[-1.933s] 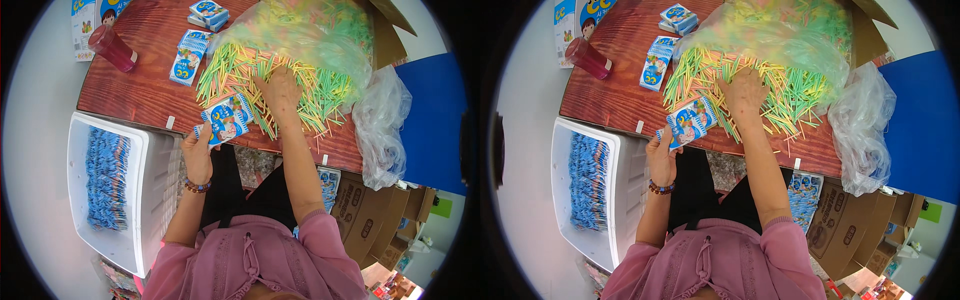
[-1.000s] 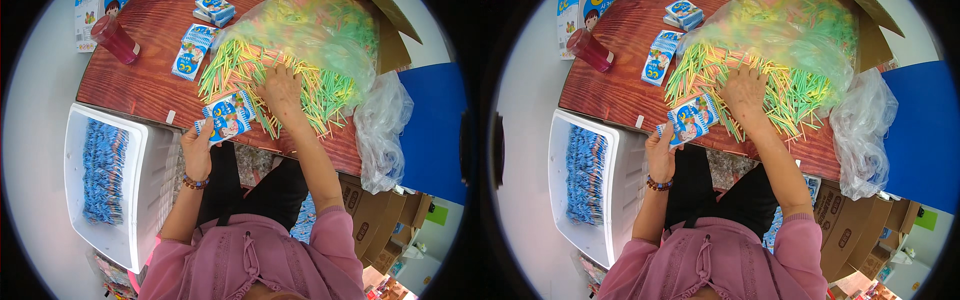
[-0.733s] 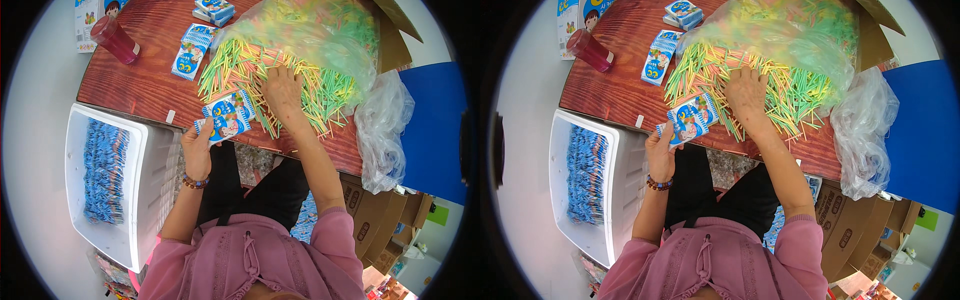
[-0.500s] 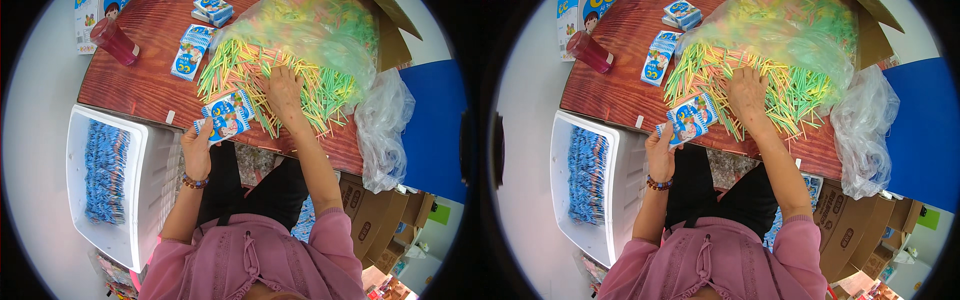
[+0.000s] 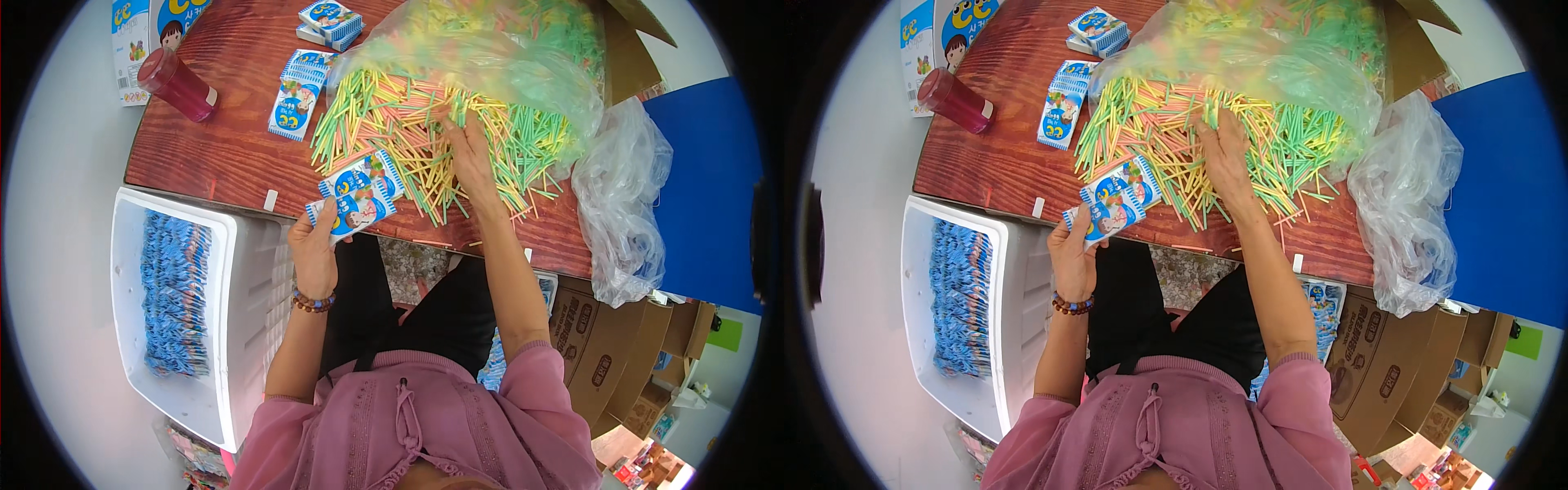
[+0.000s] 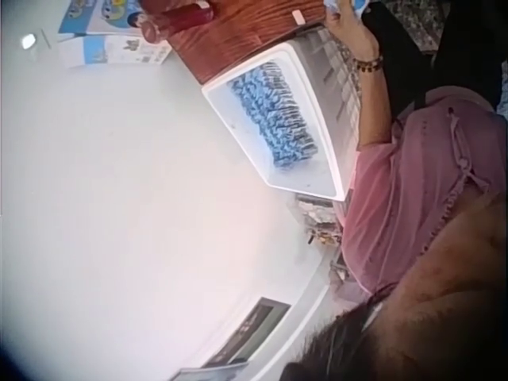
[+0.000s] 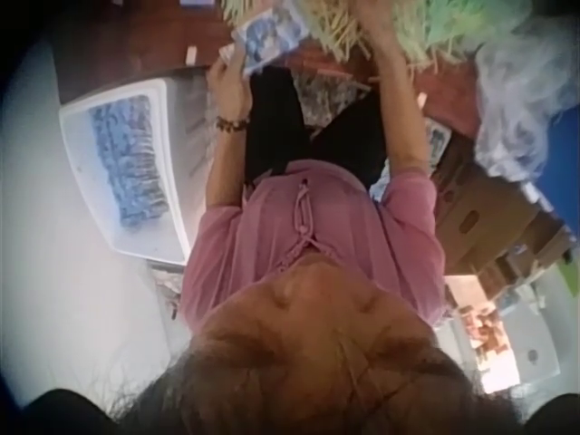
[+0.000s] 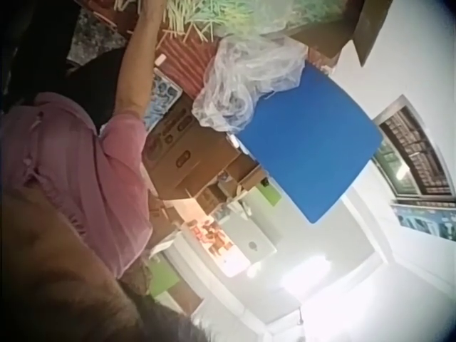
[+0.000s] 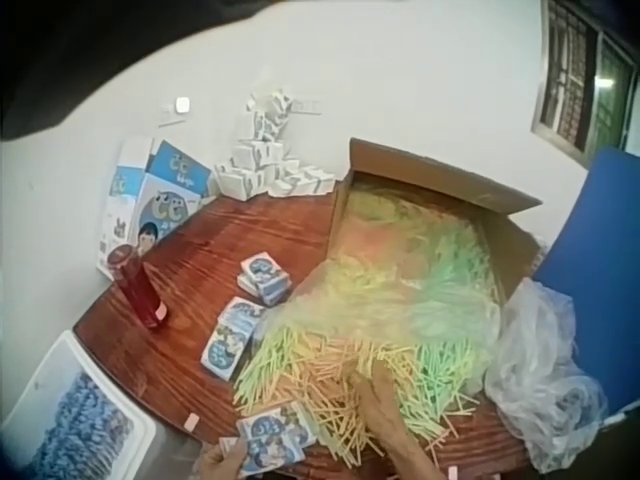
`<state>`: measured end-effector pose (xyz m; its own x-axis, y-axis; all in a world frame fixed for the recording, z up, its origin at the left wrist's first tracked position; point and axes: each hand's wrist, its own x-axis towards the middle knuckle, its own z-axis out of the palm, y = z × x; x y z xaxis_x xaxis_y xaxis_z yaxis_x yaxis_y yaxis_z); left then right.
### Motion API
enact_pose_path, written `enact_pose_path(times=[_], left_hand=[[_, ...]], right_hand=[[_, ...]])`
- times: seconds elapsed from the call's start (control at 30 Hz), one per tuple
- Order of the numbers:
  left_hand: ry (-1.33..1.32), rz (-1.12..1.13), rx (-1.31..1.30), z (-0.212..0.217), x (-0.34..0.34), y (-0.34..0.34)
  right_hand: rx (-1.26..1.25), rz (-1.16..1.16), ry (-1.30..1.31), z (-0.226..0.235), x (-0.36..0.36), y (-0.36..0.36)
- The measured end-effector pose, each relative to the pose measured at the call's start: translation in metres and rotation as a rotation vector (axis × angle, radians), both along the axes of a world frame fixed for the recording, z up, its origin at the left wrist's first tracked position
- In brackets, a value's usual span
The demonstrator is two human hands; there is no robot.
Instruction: Sorting colored sticks and placing them into small blue packets.
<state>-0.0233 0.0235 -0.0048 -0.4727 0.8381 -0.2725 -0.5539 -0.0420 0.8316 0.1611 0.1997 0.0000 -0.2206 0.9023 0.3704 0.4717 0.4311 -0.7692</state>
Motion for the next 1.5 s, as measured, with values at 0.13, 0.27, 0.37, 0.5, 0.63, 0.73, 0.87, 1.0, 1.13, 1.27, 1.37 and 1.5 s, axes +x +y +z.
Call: enact_pose_path(times=[0.13, 0.27, 0.37, 0.5, 0.63, 0.73, 0.87, 1.0, 1.13, 1.27, 1.37, 1.5], left_hand=[[-0.020, 0.023, -0.008, 0.001, 0.000, -0.001], [-0.028, 0.006, -0.002, 0.000, -0.006, -0.005], [-0.032, 0.012, -0.023, 0.004, -0.001, -0.003], [-0.026, 0.014, -0.020, 0.006, -0.001, -0.002], [-0.047, 0.023, -0.039, 0.009, -0.002, -0.004], [-0.059, 0.036, -0.045, 0.022, 0.007, -0.003], [-0.095, -0.027, 0.031, 0.023, 0.018, -0.002], [-0.140, -0.136, 0.013, 0.021, 0.035, 0.007], [-0.193, -0.165, 0.036, 0.021, 0.049, 0.017], [-0.275, -0.182, 0.042, 0.020, 0.059, 0.027], [-0.297, -0.249, 0.075, 0.013, 0.070, 0.033], [-0.315, -0.275, 0.097, 0.008, 0.077, 0.034]], right_hand=[[-0.377, 0.164, 0.578, 0.023, 0.011, -0.014], [-0.369, 0.083, 0.480, 0.012, 0.035, -0.043], [-0.309, 0.108, 0.368, -0.013, 0.049, -0.061], [-0.199, 0.114, 0.122, -0.018, 0.056, -0.059], [-0.057, 0.086, -0.048, -0.016, 0.058, -0.062], [-0.042, 0.089, -0.118, -0.012, 0.062, -0.064], [-0.145, 0.153, 0.051, -0.012, 0.062, -0.068], [-0.049, 0.139, -0.140, -0.016, 0.066, -0.065], [-0.215, 0.066, 0.100, -0.001, 0.065, -0.067], [-0.347, 0.155, 1.142, 0.027, 0.053, -0.071], [-0.265, 0.270, 1.338, 0.035, 0.042, -0.074], [-0.194, 0.261, 1.391, 0.052, 0.020, -0.090]])
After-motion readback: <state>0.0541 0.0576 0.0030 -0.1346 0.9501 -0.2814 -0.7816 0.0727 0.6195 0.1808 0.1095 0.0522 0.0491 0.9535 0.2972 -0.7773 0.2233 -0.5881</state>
